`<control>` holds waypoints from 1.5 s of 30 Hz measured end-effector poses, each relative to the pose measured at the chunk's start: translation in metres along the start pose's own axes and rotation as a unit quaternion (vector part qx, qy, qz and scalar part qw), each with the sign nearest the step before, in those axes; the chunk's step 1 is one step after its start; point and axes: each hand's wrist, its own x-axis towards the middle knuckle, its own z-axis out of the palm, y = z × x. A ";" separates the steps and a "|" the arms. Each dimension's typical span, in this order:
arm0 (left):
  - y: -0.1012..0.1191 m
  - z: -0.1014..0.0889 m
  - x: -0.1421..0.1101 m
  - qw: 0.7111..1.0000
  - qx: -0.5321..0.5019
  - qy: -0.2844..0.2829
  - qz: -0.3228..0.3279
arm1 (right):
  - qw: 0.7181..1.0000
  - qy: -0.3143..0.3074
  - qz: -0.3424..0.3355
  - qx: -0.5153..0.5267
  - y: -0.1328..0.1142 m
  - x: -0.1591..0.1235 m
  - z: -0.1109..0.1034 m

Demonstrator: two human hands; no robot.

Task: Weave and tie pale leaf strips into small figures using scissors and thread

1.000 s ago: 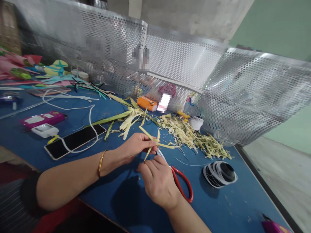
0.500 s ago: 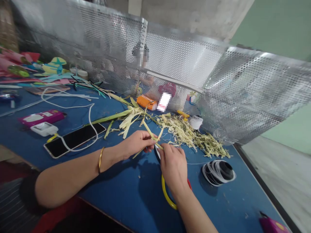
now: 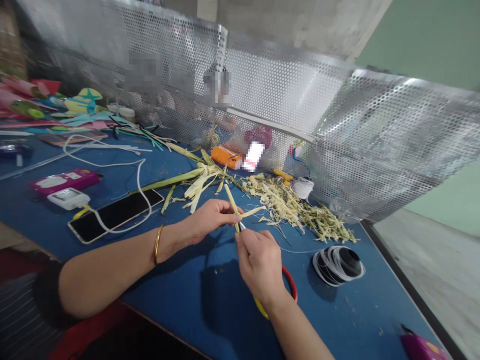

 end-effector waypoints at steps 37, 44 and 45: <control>-0.003 0.005 -0.012 0.972 0.071 -0.218 -0.052 | 0.891 0.152 0.252 0.346 0.025 0.010 0.002; -0.012 0.010 -0.012 0.968 0.194 -0.158 -0.001 | 0.982 0.163 0.084 0.055 0.030 0.014 -0.011; -0.013 0.011 -0.011 0.962 0.223 -0.157 0.014 | 0.989 0.122 0.063 0.057 0.027 0.014 -0.011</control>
